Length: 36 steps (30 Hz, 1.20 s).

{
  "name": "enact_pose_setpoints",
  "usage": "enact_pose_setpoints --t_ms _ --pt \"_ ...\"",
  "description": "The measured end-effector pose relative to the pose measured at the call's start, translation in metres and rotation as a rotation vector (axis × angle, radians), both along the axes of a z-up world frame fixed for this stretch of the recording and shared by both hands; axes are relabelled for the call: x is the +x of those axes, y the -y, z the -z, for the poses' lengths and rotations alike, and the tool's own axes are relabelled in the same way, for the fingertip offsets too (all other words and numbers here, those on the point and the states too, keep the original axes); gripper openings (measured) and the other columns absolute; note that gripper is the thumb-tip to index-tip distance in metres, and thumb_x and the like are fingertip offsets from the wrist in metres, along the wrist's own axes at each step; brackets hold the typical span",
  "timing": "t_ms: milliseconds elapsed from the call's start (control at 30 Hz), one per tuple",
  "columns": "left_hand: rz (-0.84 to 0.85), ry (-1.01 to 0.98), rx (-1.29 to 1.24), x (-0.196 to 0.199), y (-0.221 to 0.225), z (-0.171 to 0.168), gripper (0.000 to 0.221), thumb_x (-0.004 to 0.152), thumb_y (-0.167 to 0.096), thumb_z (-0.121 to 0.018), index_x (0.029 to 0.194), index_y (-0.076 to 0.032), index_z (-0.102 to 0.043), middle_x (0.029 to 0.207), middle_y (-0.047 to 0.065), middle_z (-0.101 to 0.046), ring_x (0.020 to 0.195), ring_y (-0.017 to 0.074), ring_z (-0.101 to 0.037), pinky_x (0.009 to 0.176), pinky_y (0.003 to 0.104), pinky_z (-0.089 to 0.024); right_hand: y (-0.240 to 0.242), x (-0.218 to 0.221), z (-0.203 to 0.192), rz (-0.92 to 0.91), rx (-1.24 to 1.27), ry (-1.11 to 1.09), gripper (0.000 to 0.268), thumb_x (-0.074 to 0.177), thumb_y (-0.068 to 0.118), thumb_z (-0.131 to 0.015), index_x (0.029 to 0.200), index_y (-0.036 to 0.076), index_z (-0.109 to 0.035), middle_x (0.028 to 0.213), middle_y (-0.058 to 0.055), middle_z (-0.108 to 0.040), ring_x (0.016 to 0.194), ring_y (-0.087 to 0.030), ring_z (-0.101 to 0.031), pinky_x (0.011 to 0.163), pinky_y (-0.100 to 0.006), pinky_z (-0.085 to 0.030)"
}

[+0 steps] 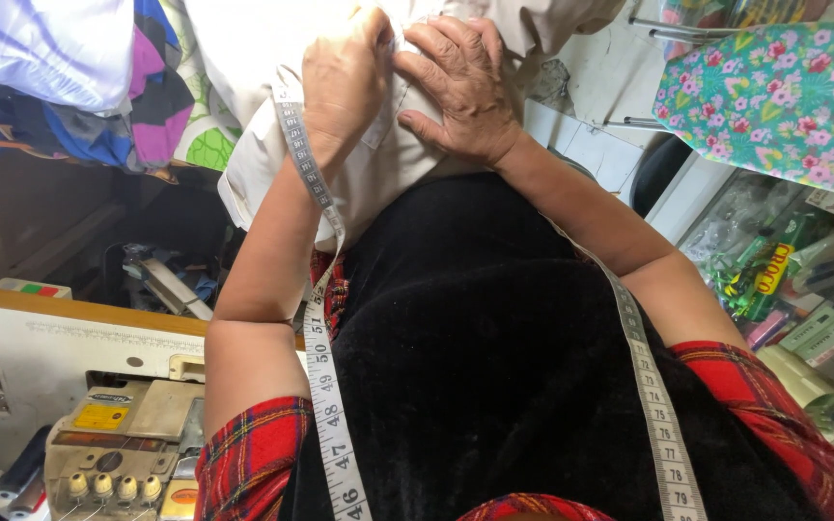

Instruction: Measuring and inspecting a white garment on a workbench using a flexible measuring tape.

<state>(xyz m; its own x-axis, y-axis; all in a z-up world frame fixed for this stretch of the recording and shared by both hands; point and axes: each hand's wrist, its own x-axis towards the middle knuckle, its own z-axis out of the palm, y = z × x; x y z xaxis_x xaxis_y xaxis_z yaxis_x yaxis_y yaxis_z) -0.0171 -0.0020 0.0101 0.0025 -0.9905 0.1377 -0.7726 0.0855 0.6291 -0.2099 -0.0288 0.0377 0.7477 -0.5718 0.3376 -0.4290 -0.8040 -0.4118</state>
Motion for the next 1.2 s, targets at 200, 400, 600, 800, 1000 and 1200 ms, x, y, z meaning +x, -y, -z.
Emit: enact_pose_setpoints --t_ms 200,400,600,800,1000,1200 --pt "0.02 0.027 -0.013 0.003 -0.001 -0.001 0.007 0.089 -0.005 -0.061 0.09 -0.011 -0.058 0.082 0.006 -0.064 0.062 0.0313 -0.06 0.052 0.044 -0.047 -0.001 -0.002 0.005 -0.001 0.013 0.017 0.064 0.109 0.06 -0.037 0.131 0.009 -0.067 0.137 -0.013 -0.061 0.127 -0.034 -0.053 0.103 -0.055 -0.031" --pt "0.077 -0.225 -0.028 0.013 -0.004 0.009 0.009 0.095 -0.003 -0.063 0.095 -0.011 -0.06 0.086 0.005 -0.067 0.074 0.0262 -0.064 0.067 0.039 -0.049 -0.003 -0.003 0.014 0.022 0.027 0.103 0.065 0.106 0.064 -0.04 0.127 0.011 -0.072 0.136 -0.013 -0.063 0.127 -0.033 -0.055 0.106 -0.055 -0.032" --pt "0.008 -0.498 0.102 0.012 -0.009 0.001 0.008 0.104 -0.005 -0.063 0.103 -0.013 -0.063 0.084 -0.006 -0.066 0.068 0.0049 -0.058 0.066 0.02 -0.052 -0.001 -0.002 0.002 0.019 0.156 0.171 0.055 0.104 0.056 -0.058 0.127 0.007 -0.069 0.136 -0.013 -0.066 0.129 -0.034 -0.06 0.109 -0.053 -0.031" --pt "0.003 -0.64 0.102 0.011 -0.01 -0.004 0.011 0.102 0.002 -0.061 0.102 -0.008 -0.065 0.089 -0.003 -0.066 0.079 0.0058 -0.06 0.076 0.02 -0.052 0.001 0.0 -0.005 0.007 0.245 0.237 0.046 0.101 0.048 -0.068 0.122 0.007 -0.07 0.134 -0.015 -0.068 0.127 -0.035 -0.062 0.107 -0.051 -0.033" --pt "0.019 -0.61 0.051 0.01 -0.012 -0.001 0.007 0.104 -0.002 -0.062 0.105 -0.008 -0.064 0.088 -0.002 -0.063 0.076 0.0072 -0.057 0.075 0.021 -0.05 0.001 -0.001 -0.009 -0.018 0.24 0.216 0.04 0.1 0.039 -0.075 0.122 0.006 -0.07 0.131 -0.016 -0.07 0.126 -0.036 -0.062 0.105 -0.051 -0.037" --pt "0.008 -0.489 -0.051 0.007 -0.012 0.009 0.006 0.103 -0.004 -0.065 0.108 -0.008 -0.066 0.091 -0.001 -0.072 0.075 0.0104 -0.068 0.077 0.025 -0.056 0.002 0.0 -0.007 -0.004 0.233 0.222 0.037 0.099 0.04 -0.075 0.118 0.009 -0.071 0.129 -0.013 -0.071 0.124 -0.035 -0.063 0.104 -0.048 -0.038"
